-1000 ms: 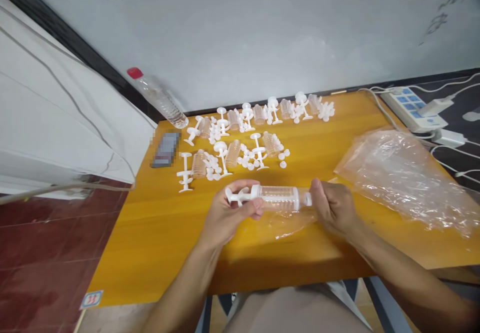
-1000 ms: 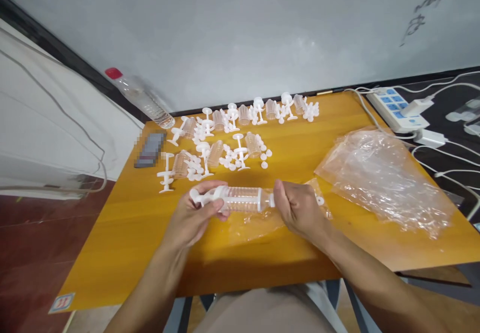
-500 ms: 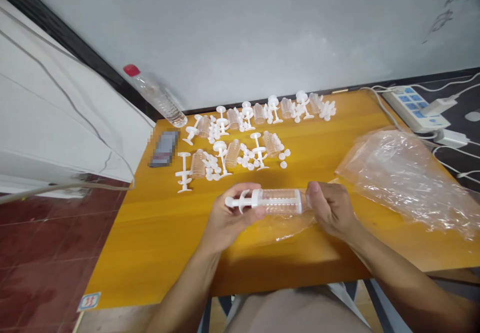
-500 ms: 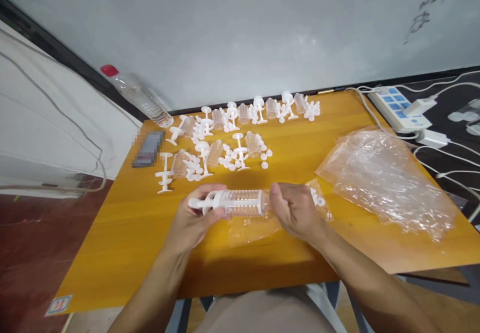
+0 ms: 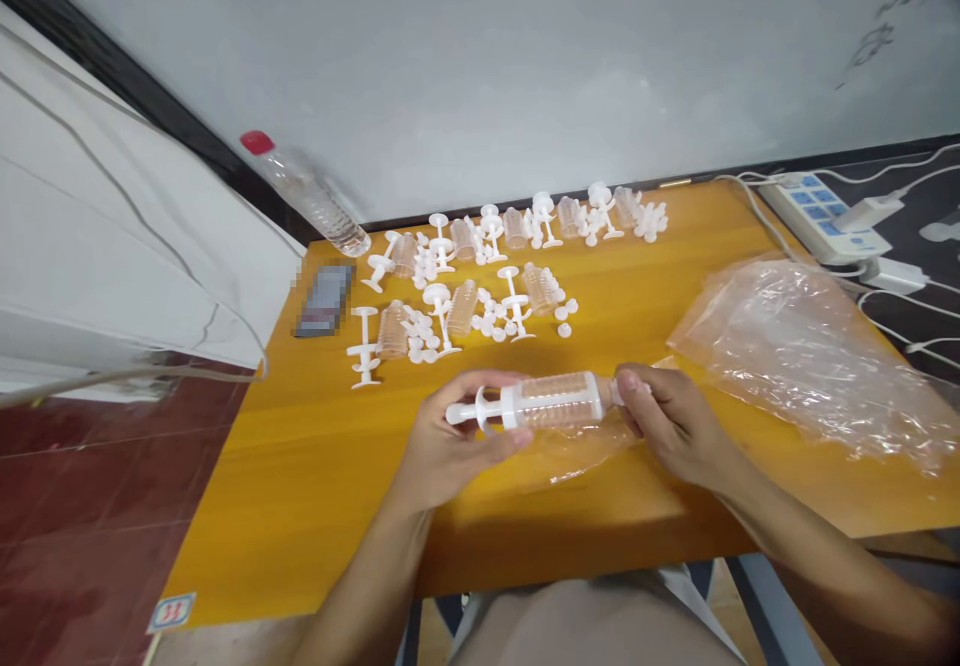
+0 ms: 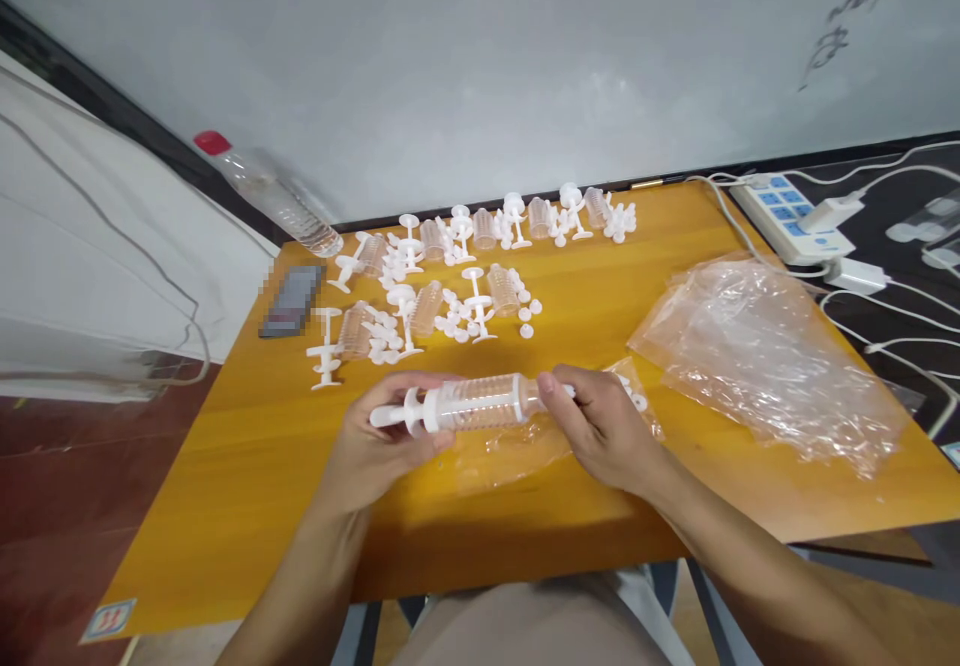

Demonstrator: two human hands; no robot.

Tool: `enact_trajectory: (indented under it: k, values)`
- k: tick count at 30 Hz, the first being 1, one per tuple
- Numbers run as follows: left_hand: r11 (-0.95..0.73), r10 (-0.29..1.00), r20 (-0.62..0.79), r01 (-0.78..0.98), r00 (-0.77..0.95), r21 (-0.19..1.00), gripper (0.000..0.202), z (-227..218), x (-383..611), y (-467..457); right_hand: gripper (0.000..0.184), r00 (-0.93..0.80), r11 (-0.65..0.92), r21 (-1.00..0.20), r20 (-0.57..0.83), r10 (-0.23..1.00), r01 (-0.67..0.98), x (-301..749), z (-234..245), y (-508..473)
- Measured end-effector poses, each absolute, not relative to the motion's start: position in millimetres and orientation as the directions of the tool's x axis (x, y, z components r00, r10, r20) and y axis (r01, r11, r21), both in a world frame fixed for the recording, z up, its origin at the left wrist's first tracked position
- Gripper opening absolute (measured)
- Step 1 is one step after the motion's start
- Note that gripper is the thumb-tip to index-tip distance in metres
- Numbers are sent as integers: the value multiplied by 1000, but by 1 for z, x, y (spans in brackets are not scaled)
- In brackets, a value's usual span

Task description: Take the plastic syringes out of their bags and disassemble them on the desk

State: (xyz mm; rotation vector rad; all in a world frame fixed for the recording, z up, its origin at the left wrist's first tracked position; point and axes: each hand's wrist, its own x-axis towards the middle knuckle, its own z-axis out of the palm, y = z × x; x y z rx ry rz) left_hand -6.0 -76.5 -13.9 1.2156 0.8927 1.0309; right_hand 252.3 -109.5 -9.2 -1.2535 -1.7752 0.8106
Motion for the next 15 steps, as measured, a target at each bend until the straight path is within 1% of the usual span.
enact_trajectory:
  k: [2, 3, 4, 5, 7, 9, 13, 14, 15]
  values:
    - [287, 927, -226, -178, 298, 941, 40, -13, -5, -74, 30, -274, 457, -732, 366, 889, 506, 255, -6, -108]
    - [383, 899, -315, -198, 304, 902, 44, -13, -5, -72, 21, -331, 516, -678, 397, 856, 523, 257, -4, -107]
    - [458, 869, -385, -212, 310, 863, 49, -13, -5, -71, 14, -388, 560, -635, 405, 828, 533, 259, -1, -107]
    - [514, 841, -440, -214, 314, 830, 53, -13, -4, -70, 10, -441, 590, -604, 396, 805, 536, 262, 1, -106]
    - [574, 806, -501, -210, 315, 791, 57, -13, -4, -68, 12, -517, 622, -558, 359, 777, 549, 265, 6, -104]
    - [606, 782, -529, -206, 328, 768, 56, -14, -5, -66, 15, -564, 658, -490, 348, 749, 571, 266, 13, -104]
    - [643, 751, -563, -189, 345, 742, 49, -12, -17, -60, 25, -647, 774, -268, 432, 629, 574, 268, 28, -111]
    - [647, 750, -572, -189, 333, 739, 45, -11, -23, -58, 28, -659, 786, -250, 437, 613, 566, 270, 33, -112]
    - [645, 755, -577, -195, 312, 739, 42, -9, -29, -56, 29, -633, 771, -268, 449, 630, 577, 275, 36, -111]
